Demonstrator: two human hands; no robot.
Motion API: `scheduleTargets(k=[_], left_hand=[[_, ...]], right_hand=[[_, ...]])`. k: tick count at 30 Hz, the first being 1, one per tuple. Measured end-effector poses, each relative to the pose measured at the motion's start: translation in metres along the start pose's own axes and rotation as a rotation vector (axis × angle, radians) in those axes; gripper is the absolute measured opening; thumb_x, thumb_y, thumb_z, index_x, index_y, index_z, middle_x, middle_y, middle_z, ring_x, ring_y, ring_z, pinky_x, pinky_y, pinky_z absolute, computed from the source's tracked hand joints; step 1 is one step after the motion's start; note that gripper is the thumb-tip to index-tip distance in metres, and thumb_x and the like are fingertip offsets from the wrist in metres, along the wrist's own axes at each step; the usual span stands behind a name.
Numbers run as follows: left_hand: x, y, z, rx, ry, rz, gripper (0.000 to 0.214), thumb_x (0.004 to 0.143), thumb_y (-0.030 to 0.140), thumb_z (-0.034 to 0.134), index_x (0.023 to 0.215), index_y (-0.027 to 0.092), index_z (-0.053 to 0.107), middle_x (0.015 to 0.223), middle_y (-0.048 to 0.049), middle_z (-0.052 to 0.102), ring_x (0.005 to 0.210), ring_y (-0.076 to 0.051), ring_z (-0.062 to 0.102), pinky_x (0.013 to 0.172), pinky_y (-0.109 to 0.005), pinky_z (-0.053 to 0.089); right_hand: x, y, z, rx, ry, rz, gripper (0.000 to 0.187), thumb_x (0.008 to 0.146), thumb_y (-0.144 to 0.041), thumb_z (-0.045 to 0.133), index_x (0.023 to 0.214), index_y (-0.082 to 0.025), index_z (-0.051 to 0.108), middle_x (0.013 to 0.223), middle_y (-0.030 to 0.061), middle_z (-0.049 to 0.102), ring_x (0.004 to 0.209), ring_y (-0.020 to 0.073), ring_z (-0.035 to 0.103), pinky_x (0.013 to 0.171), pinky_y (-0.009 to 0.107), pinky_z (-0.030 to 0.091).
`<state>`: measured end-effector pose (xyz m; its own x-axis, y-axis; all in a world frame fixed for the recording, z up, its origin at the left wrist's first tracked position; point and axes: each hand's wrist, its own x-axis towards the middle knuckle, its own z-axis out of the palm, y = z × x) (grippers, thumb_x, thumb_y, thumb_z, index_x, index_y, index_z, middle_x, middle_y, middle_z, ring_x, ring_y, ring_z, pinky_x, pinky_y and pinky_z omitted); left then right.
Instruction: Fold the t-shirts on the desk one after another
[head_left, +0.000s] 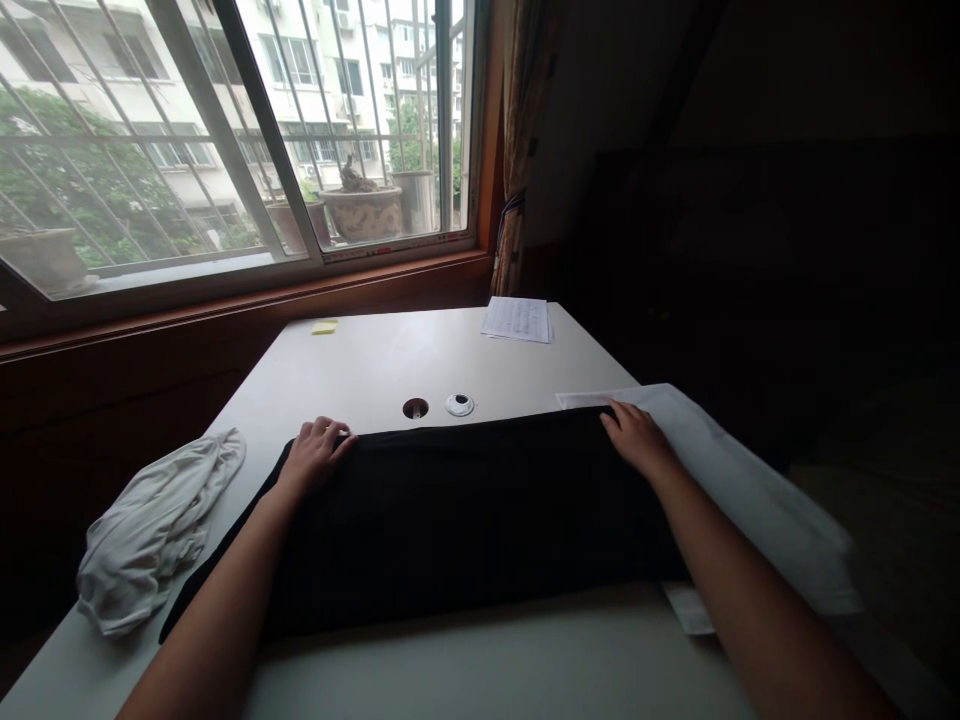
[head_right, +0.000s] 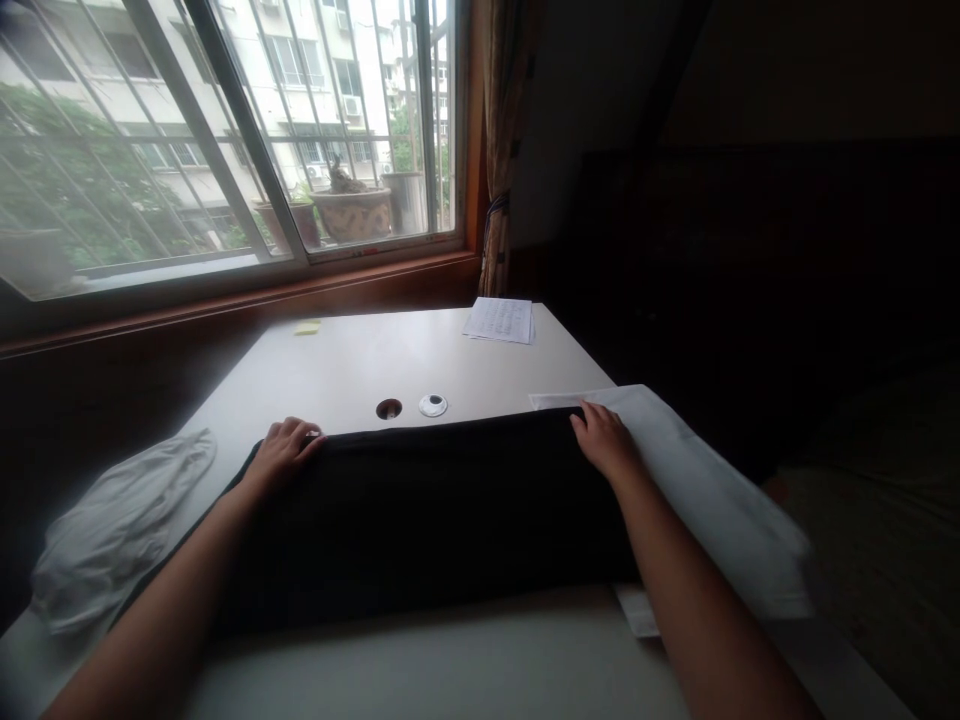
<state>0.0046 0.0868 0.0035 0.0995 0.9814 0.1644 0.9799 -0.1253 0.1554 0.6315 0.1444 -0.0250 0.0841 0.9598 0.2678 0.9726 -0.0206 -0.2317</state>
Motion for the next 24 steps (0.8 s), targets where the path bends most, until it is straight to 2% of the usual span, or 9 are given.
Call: scheduleTargets(k=[3,5,9,13,16,19,24], left_hand=[[-0.007,-0.011,-0.004,0.015,0.018,-0.014,0.045,0.098,0.061,0.041,0.109,0.023,0.063,0.115,-0.0091,0.06,0.108,-0.028,0.052,0.099,-0.042,0.045],[-0.011,-0.015,-0.007,0.031,0.017,-0.004,0.042,0.097,0.061,0.043,0.101,0.023,0.061,0.107,-0.0084,0.061,0.103,-0.027,0.054,0.096,-0.04,0.045],[-0.024,-0.016,-0.021,0.02,-0.098,-0.003,0.04,0.096,0.062,0.043,0.093,0.024,0.057,0.093,-0.0062,0.064,0.091,-0.026,0.059,0.082,-0.036,0.046],[-0.051,-0.021,-0.044,-0.073,-0.246,-0.049,0.039,0.093,0.063,0.046,0.089,0.026,0.058,0.085,-0.0025,0.067,0.08,-0.024,0.062,0.072,-0.033,0.046],[-0.068,-0.028,-0.057,-0.066,-0.291,-0.026,0.039,0.092,0.063,0.048,0.084,0.026,0.056,0.081,-0.0016,0.066,0.077,-0.023,0.062,0.071,-0.032,0.046],[-0.075,-0.028,-0.06,0.055,-0.237,0.028,0.037,0.093,0.06,0.049,0.085,0.025,0.054,0.083,-0.0042,0.065,0.079,-0.025,0.061,0.074,-0.034,0.045],[-0.068,-0.015,-0.046,0.317,-0.025,0.122,0.03,0.099,0.049,0.049,0.091,0.021,0.059,0.096,-0.0115,0.065,0.094,-0.03,0.058,0.084,-0.041,0.046]], right_hand=[[-0.003,0.002,-0.001,-0.025,0.073,0.041,0.052,0.097,-0.049,0.039,0.134,-0.02,0.062,0.132,0.0154,0.061,0.124,0.0378,0.052,0.108,0.053,0.042],[-0.004,0.004,-0.002,-0.045,0.097,0.061,0.052,0.095,-0.054,0.042,0.125,-0.02,0.066,0.127,0.0171,0.06,0.12,0.0392,0.051,0.105,0.053,0.043],[-0.005,0.003,-0.005,-0.006,0.117,0.071,0.046,0.092,-0.057,0.046,0.111,-0.02,0.067,0.118,0.0169,0.061,0.115,0.0386,0.052,0.101,0.052,0.044],[-0.009,-0.006,-0.012,0.162,0.041,0.03,0.034,0.089,-0.056,0.048,0.098,-0.025,0.059,0.108,0.0124,0.064,0.106,0.0338,0.058,0.095,0.047,0.048],[-0.014,-0.016,-0.019,0.243,-0.061,0.011,0.031,0.088,-0.057,0.048,0.092,-0.027,0.052,0.104,0.0105,0.065,0.101,0.0312,0.062,0.09,0.044,0.05],[-0.019,-0.023,-0.025,0.228,-0.107,0.04,0.03,0.088,-0.057,0.047,0.092,-0.027,0.049,0.108,0.0112,0.064,0.101,0.0313,0.063,0.087,0.044,0.05],[-0.016,-0.021,-0.029,0.231,-0.078,0.146,0.027,0.091,-0.052,0.047,0.097,-0.026,0.051,0.108,0.012,0.066,0.101,0.0316,0.064,0.086,0.043,0.051]])
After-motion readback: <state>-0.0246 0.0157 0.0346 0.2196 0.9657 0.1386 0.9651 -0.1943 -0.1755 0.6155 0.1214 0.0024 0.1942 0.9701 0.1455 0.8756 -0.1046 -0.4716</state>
